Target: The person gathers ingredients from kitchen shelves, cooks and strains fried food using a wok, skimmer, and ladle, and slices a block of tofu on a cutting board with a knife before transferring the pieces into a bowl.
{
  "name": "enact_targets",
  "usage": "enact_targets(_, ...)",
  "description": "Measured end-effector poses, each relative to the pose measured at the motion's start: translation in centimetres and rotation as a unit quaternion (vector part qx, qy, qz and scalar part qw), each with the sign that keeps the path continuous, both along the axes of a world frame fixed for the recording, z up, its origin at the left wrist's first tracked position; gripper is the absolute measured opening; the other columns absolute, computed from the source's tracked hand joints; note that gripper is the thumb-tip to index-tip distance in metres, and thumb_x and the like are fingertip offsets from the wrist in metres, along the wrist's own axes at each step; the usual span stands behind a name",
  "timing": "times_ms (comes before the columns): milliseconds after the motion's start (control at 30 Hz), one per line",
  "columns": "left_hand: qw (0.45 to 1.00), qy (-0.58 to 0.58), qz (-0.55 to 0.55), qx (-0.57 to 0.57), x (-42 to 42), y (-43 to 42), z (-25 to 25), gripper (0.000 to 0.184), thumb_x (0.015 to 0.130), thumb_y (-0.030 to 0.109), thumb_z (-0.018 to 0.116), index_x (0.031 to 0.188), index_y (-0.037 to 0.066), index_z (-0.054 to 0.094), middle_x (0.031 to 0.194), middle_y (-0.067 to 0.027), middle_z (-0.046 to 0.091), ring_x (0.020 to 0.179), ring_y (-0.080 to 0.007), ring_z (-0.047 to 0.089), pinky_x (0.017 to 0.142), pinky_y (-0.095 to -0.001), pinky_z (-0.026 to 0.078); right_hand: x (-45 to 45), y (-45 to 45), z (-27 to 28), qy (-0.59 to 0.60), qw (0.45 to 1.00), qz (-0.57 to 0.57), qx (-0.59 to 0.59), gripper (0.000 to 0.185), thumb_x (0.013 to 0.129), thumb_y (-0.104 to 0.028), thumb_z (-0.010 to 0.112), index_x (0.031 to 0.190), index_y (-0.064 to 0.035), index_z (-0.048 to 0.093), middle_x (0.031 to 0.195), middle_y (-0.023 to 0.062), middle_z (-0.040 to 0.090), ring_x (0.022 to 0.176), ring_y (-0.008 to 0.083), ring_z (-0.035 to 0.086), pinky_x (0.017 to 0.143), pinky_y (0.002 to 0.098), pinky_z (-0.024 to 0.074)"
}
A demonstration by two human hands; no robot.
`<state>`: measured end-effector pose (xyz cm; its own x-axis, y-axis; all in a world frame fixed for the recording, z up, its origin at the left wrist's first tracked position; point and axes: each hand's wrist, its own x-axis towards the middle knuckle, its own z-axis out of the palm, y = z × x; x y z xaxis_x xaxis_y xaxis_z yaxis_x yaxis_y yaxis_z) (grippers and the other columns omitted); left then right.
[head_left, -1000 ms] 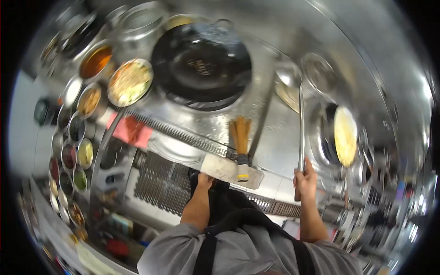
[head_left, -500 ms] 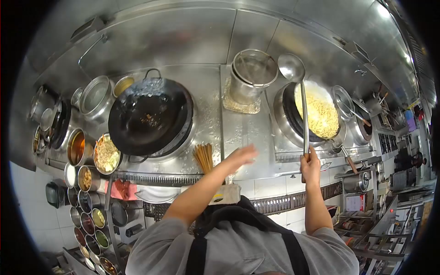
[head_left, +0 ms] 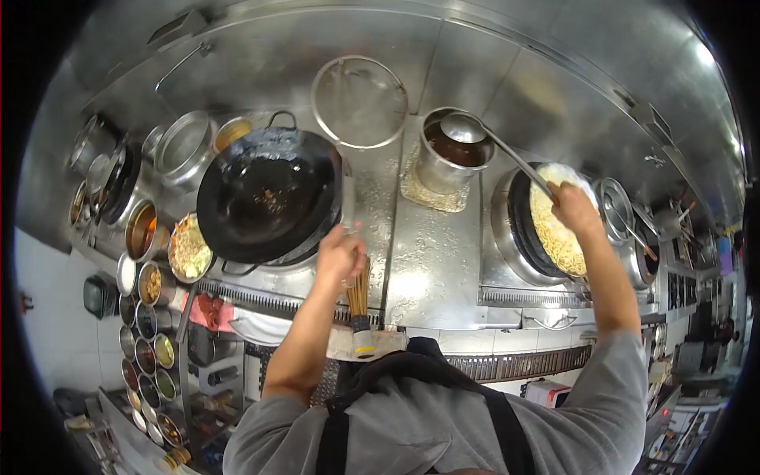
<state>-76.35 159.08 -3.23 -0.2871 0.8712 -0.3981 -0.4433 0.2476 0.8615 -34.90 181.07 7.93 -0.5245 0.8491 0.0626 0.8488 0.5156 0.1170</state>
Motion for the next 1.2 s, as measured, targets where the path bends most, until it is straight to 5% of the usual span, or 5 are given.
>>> enact_targets(233, 0.987, 0.022, 0.157, 0.007, -7.9, -11.3, 1.3, 0.029, 0.095, 0.008, 0.048, 0.122, -0.002, 0.051, 0.069, -0.0053, 0.053, 0.041, -0.0104, 0.044, 0.031, -0.0229, 0.029, -8.1, 6.8, 2.8, -0.241, 0.969, 0.057, -0.002, 0.021, 0.085, -0.017, 0.056, 0.086, -0.0069, 0.074, 0.087, 0.0205, 0.069, 0.086, 0.0356, 0.068, 0.078, 0.0448, 0.0545)
enact_targets(367, 0.979, 0.033, 0.199, 0.005, -10.8, -15.8, 0.7, 0.032, 0.095, 0.008, 0.048, 0.124, -0.004, 0.049, 0.068, -0.0053, 0.052, 0.041, -0.0113, 0.044, 0.032, -0.0237, 0.029, -10.6, 5.8, 3.0, -0.218, 0.968, 0.099, 0.075, 0.022, 0.088, -0.024, 0.059, 0.091, -0.0084, 0.073, 0.087, 0.0184, 0.07, 0.086, 0.0344, 0.068, 0.079, 0.0452, 0.0533)
enact_targets(633, 0.987, 0.006, 0.159, -0.029, -12.1, -18.2, -2.0, 0.026, 0.093, 0.006, 0.049, 0.116, -0.006, 0.051, 0.066, -0.0057, 0.054, 0.041, -0.0108, 0.045, 0.031, -0.0231, 0.029, -12.9, 1.1, 5.8, -0.143, 0.983, -0.114, 0.021, 0.027, 0.082, -0.032, 0.071, 0.085, -0.0058, 0.073, 0.087, 0.0183, 0.069, 0.087, 0.036, 0.067, 0.078, 0.0449, 0.0526)
enact_targets(1000, 0.998, -0.024, 0.035, -0.036, -13.4, -18.1, -4.1, 0.025, 0.094, 0.008, 0.049, 0.116, -0.003, 0.052, 0.067, -0.0055, 0.056, 0.045, -0.0115, 0.049, 0.035, -0.0244, 0.035, -11.5, -5.9, 12.1, -0.056, 0.972, -0.216, 0.069, 0.025, 0.08, -0.031, 0.073, 0.088, -0.0074, 0.075, 0.087, 0.0192, 0.069, 0.088, 0.0354, 0.066, 0.079, 0.0434, 0.0516)
enact_targets(1200, 0.999, 0.014, 0.028, -0.038, -13.9, -17.3, -4.1, 0.009, 0.093, 0.008, 0.048, 0.098, 0.001, 0.051, 0.067, -0.0058, 0.056, 0.045, -0.0125, 0.049, 0.036, -0.026, 0.035, -13.6, -8.4, 14.8, -0.016, 0.977, -0.194, 0.085, 0.027, 0.072, -0.02, 0.073, 0.097, -0.0091, 0.075, 0.09, 0.0192, 0.069, 0.089, 0.0348, 0.067, 0.08, 0.0413, 0.052)
